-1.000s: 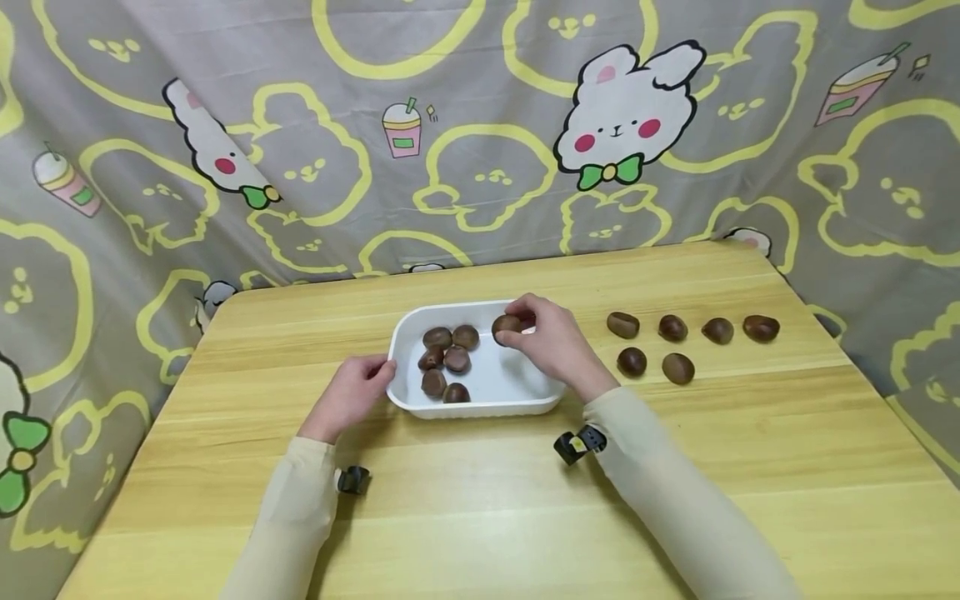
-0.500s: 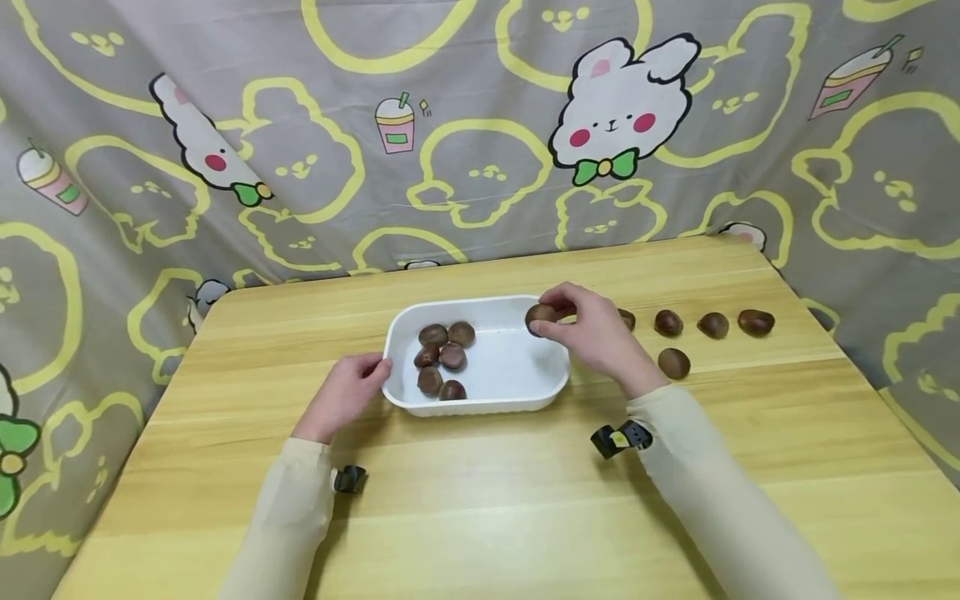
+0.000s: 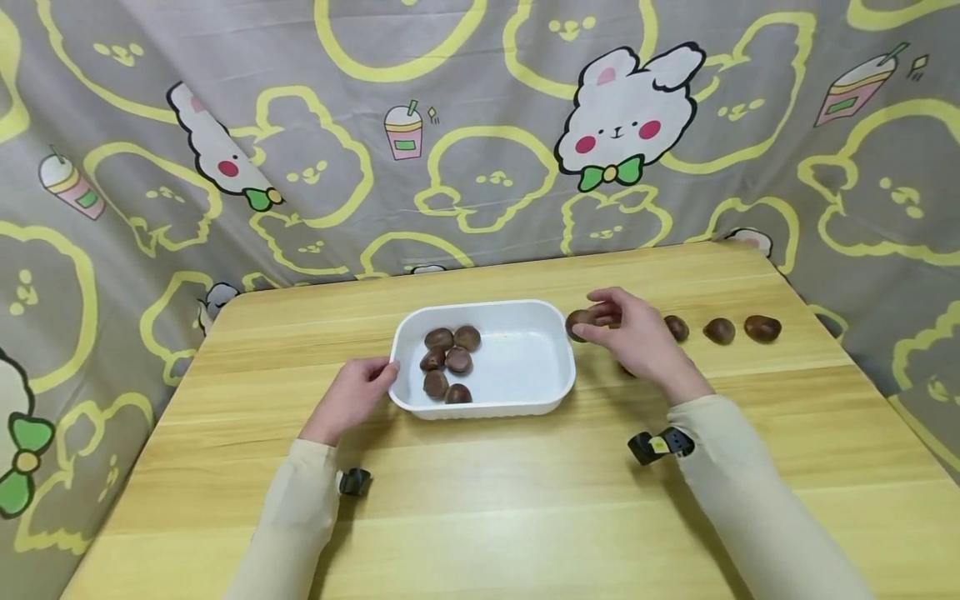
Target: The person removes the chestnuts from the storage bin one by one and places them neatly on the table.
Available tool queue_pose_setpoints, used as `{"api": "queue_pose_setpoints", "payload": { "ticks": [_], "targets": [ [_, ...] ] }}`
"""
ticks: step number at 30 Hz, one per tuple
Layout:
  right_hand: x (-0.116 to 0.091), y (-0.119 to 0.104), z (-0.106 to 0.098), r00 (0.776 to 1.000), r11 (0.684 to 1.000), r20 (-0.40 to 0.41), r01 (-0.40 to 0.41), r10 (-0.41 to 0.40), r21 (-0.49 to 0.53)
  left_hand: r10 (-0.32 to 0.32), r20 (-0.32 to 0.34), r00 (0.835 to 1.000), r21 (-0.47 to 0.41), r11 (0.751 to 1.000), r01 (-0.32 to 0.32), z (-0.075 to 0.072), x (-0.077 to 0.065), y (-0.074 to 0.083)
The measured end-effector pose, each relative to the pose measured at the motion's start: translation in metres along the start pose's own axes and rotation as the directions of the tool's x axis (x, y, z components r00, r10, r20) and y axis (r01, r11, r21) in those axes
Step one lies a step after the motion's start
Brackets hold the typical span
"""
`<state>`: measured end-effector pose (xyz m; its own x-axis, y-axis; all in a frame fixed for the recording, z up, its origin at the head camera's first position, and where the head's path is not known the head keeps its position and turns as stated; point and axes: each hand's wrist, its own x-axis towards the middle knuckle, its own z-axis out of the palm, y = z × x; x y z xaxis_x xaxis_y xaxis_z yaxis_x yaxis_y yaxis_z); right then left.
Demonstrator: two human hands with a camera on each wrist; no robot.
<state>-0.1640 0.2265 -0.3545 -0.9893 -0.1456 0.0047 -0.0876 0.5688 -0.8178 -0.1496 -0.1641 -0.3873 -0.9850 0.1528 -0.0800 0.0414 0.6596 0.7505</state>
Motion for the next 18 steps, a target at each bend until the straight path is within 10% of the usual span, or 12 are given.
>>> {"api": "queue_pose_setpoints", "payload": {
  "ticks": [18],
  "targets": [
    [-0.022, 0.033, -0.041, 0.994, 0.994, -0.09, -0.065, 0.057, -0.091, -0.006, 0.004, 1.0, 0.016, 1.0, 0.006, 0.0, 0.0, 0.001]
  ]
}}
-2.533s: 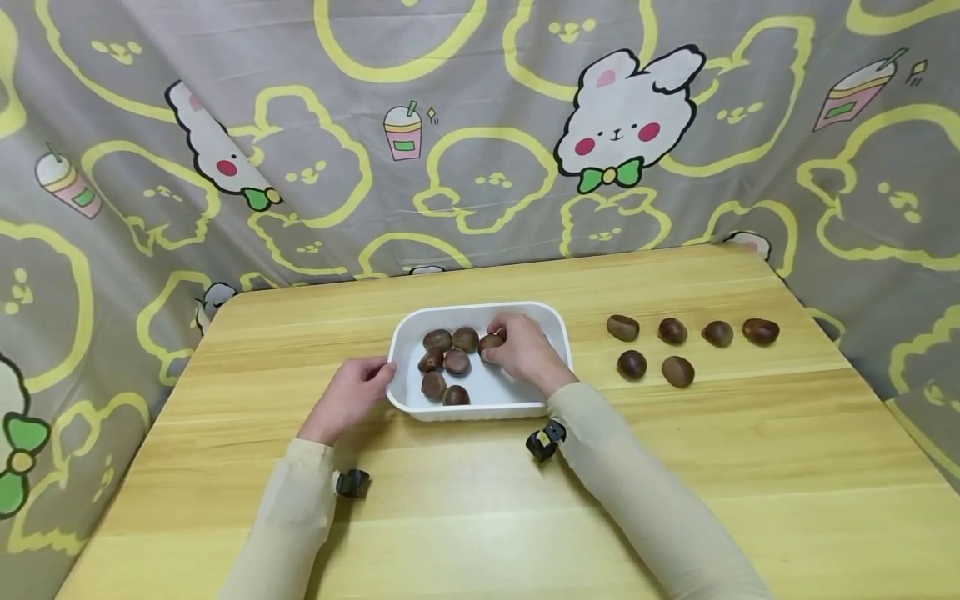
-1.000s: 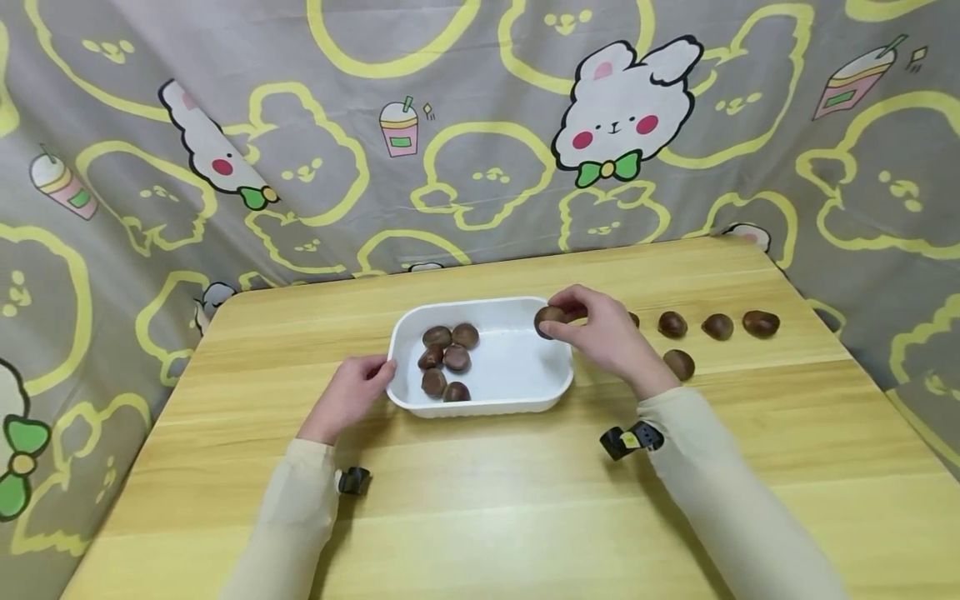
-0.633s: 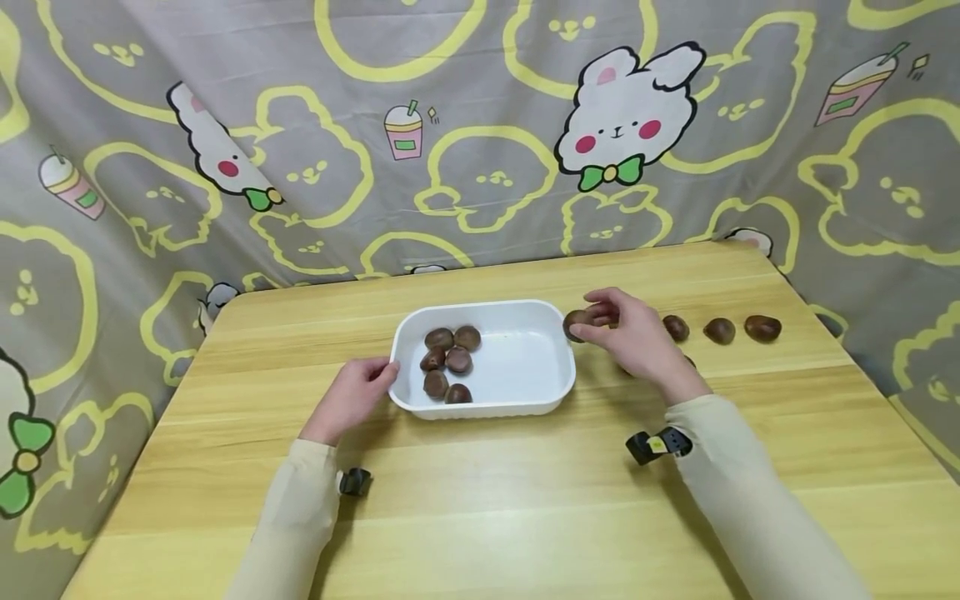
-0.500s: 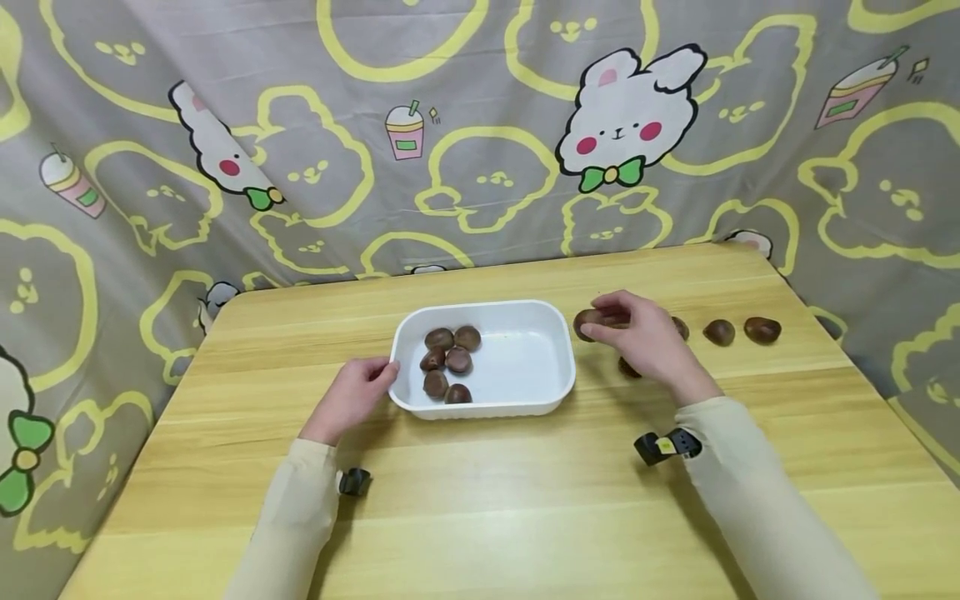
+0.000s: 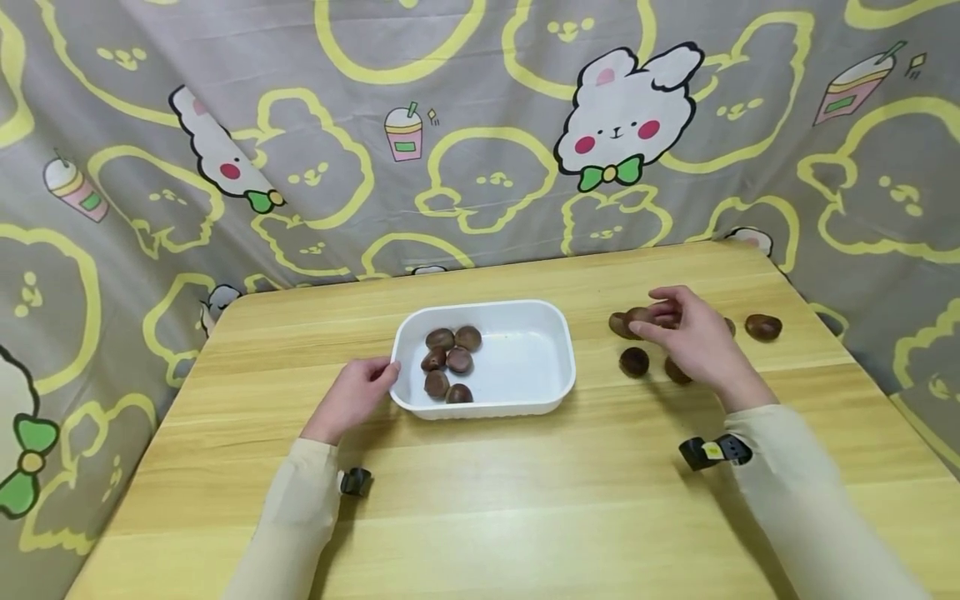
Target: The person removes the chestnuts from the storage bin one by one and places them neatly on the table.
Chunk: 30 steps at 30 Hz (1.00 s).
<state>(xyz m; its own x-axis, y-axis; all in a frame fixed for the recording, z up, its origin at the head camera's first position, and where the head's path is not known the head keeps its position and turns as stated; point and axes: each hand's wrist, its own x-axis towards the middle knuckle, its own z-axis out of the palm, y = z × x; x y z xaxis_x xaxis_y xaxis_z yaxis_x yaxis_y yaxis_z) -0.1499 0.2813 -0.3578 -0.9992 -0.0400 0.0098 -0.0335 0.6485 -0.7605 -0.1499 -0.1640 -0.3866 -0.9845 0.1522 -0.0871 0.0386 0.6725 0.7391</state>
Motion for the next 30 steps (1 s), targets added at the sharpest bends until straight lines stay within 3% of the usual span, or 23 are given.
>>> {"api": "queue_pose_setpoints", "payload": {
  "ticks": [7, 21, 30],
  "targets": [
    [-0.008, 0.015, -0.014, 0.999, 0.997, -0.036, 0.004, -0.007, -0.082, -0.008, -0.01, 1.0, -0.011, 1.0, 0.008, 0.002, -0.003, -0.004],
    [-0.026, 0.046, -0.032, 0.991, 0.994, -0.128, -0.056, 0.044, -0.097, 0.001, 0.011, 1.0, -0.012, 1.0, -0.001, 0.001, 0.005, -0.001],
    [-0.031, 0.061, -0.036, 0.991, 0.989, -0.112, -0.082, 0.068, -0.123, -0.014, 0.008, 1.0, -0.025, 1.0, 0.014, 0.001, 0.005, -0.005]
  ]
}}
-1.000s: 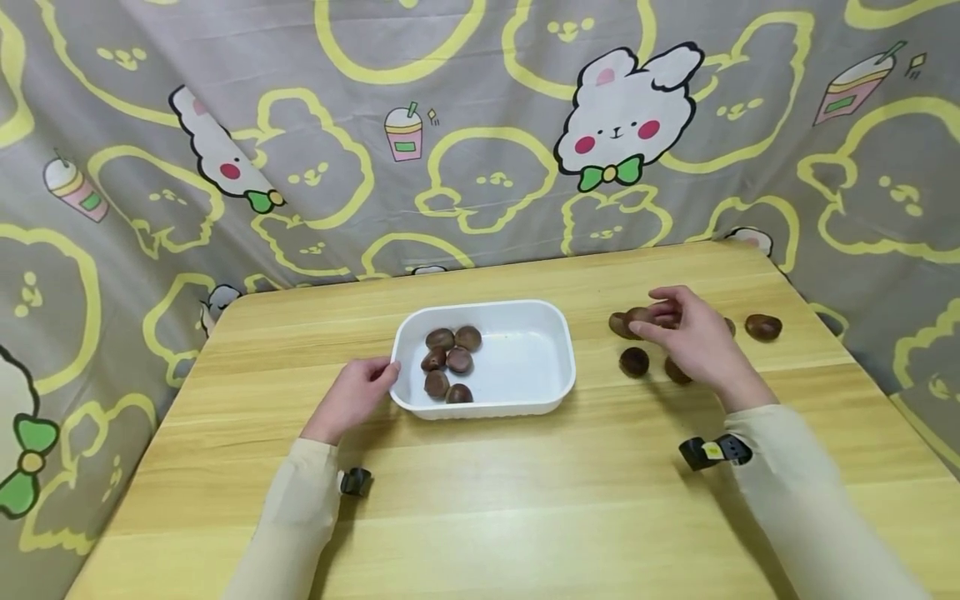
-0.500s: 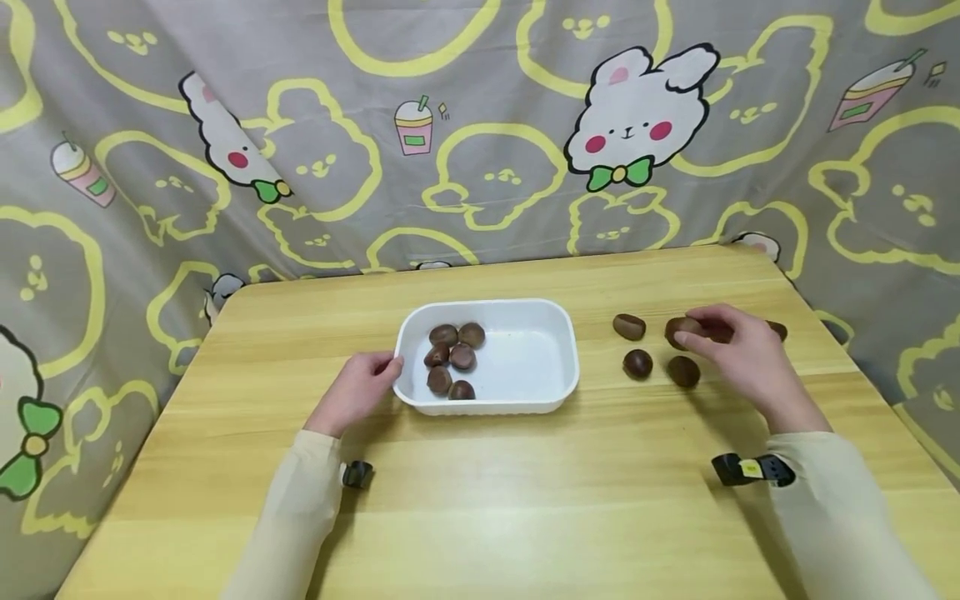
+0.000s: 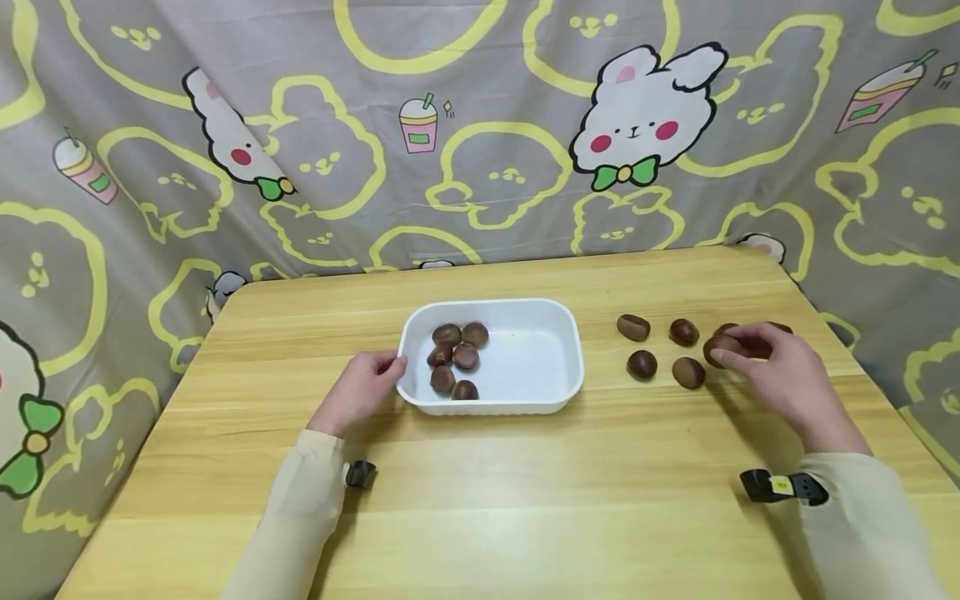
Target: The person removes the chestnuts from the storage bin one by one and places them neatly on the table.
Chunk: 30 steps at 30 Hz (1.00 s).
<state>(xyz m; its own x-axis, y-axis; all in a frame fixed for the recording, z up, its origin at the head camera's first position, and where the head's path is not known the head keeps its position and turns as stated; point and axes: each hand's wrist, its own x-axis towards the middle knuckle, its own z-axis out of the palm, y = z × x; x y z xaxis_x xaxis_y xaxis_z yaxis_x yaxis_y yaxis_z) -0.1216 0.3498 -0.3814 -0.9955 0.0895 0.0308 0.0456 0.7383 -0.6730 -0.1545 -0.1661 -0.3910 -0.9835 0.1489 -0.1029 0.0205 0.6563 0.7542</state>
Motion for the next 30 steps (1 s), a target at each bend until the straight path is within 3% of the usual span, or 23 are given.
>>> {"api": "queue_pose_setpoints", "payload": {
  "ticks": [18, 30],
  "targets": [
    [-0.002, 0.028, 0.0, 0.992, 0.992, 0.121, -0.03, 0.045, -0.121, 0.021, 0.004, 1.0, 0.0, 1.0, -0.021, 0.0, 0.0, 0.0],
    [-0.001, 0.033, 0.0, 0.987, 0.994, 0.151, -0.033, 0.048, -0.102, 0.003, -0.006, 1.0, 0.012, 1.0, -0.003, 0.0, 0.002, 0.0]
  ]
}}
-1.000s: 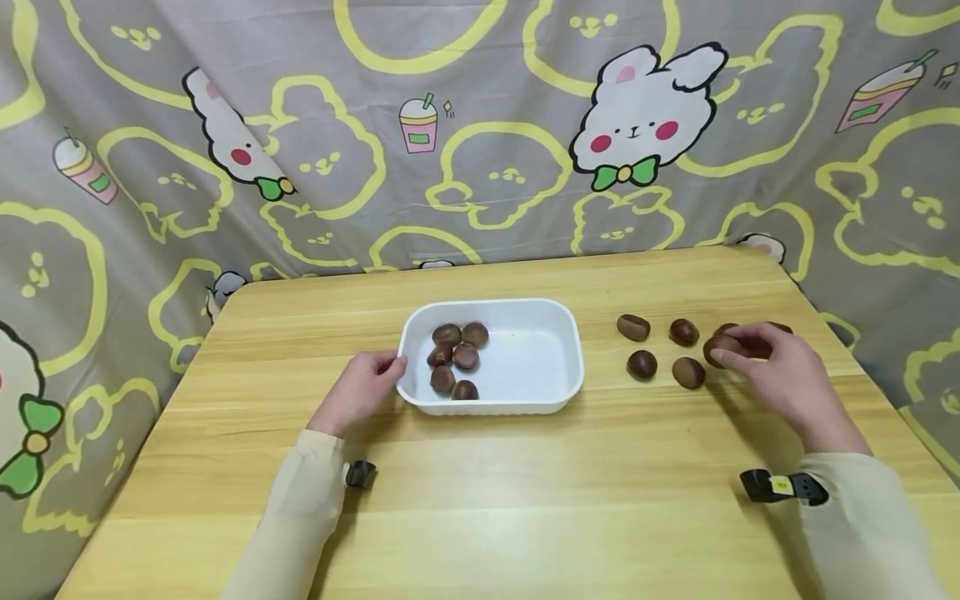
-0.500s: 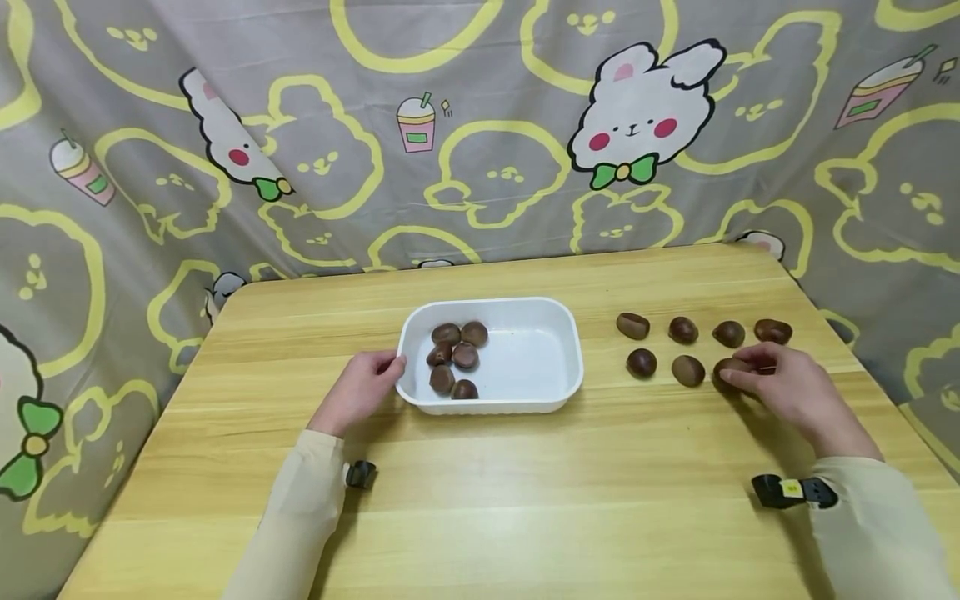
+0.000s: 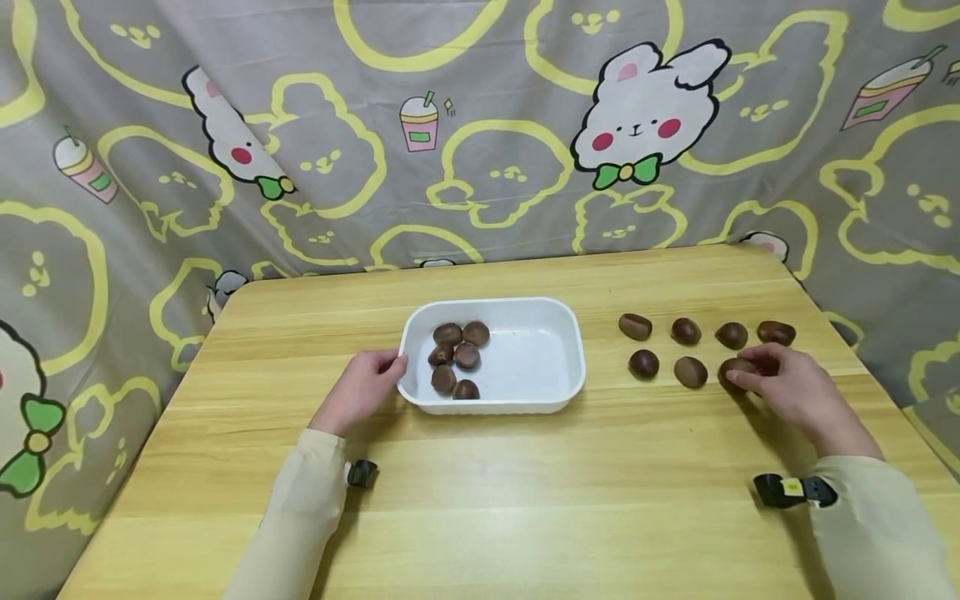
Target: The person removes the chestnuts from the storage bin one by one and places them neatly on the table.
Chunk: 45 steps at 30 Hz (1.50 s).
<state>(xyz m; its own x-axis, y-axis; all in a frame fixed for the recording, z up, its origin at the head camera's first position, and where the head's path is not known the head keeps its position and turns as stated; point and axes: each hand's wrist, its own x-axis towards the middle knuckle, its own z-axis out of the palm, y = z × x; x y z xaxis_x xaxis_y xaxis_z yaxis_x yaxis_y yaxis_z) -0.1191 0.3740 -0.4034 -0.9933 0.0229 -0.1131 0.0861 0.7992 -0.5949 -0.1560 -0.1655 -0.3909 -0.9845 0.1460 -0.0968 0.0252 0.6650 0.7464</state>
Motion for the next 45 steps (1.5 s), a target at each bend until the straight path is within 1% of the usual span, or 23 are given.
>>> {"api": "queue_pose_setpoints", "payload": {
  "ticks": [9, 11, 13, 16, 19, 23, 25, 28, 32, 34, 36, 40, 45],
  "targets": [
    [0.001, 0.003, 0.002, 1.0, 1.0, -0.008, 0.016, -0.016, 0.009, -0.005, -0.005, 1.0, -0.008, 1.0, 0.005, -0.001, -0.001, 0.0],
    [0.001, 0.001, 0.001, 1.0, 1.0, -0.024, 0.013, -0.013, 0.009, -0.003, -0.001, 1.0, -0.009, 1.0, 0.003, -0.001, -0.001, 0.0],
    [0.001, -0.004, 0.0, 0.998, 1.0, -0.056, 0.001, 0.0, 0.015, -0.002, 0.002, 1.0, -0.011, 1.0, 0.002, -0.001, -0.001, 0.0],
    [0.0, -0.017, -0.002, 0.992, 1.0, -0.128, -0.014, 0.015, 0.009, 0.004, 0.002, 1.0, -0.009, 1.0, -0.004, -0.001, 0.0, -0.001],
    [-0.001, -0.037, -0.004, 0.981, 1.0, -0.193, -0.002, 0.004, 0.008, 0.01, -0.003, 1.0, -0.009, 1.0, -0.01, -0.001, -0.001, -0.001],
    [-0.004, -0.067, -0.001, 0.966, 0.996, -0.249, 0.078, -0.066, 0.042, 0.014, 0.0, 1.0, -0.016, 1.0, -0.014, -0.002, -0.001, -0.001],
    [-0.005, -0.083, 0.002, 0.96, 0.99, -0.258, 0.125, -0.106, 0.061, 0.014, 0.003, 1.0, -0.02, 1.0, -0.014, -0.002, -0.001, -0.001],
    [-0.007, -0.112, 0.01, 0.953, 0.977, -0.244, 0.2, -0.177, 0.07, 0.009, 0.005, 1.0, -0.023, 1.0, -0.009, -0.002, -0.001, 0.0],
    [-0.008, -0.151, 0.025, 0.953, 0.955, -0.161, 0.277, -0.258, 0.107, 0.011, 0.004, 1.0, -0.023, 1.0, -0.011, -0.002, -0.001, 0.0],
    [-0.007, -0.168, 0.034, 0.951, 0.945, -0.116, 0.302, -0.288, 0.127, 0.014, 0.002, 1.0, -0.02, 1.0, -0.014, -0.001, 0.0, 0.0],
    [-0.005, -0.184, 0.043, 0.947, 0.931, -0.071, 0.322, -0.315, 0.17, 0.015, 0.001, 1.0, -0.018, 1.0, -0.015, -0.001, 0.0, 0.0],
    [0.0, -0.206, 0.062, 0.932, 0.904, -0.001, 0.353, -0.363, 0.242, 0.025, 0.008, 1.0, -0.013, 1.0, -0.025, -0.001, 0.002, 0.0],
    [0.01, -0.224, 0.087, 0.899, 0.867, 0.066, 0.395, -0.433, 0.302, 0.015, 0.013, 1.0, -0.028, 1.0, -0.015, 0.0, 0.001, 0.001]
  ]
}}
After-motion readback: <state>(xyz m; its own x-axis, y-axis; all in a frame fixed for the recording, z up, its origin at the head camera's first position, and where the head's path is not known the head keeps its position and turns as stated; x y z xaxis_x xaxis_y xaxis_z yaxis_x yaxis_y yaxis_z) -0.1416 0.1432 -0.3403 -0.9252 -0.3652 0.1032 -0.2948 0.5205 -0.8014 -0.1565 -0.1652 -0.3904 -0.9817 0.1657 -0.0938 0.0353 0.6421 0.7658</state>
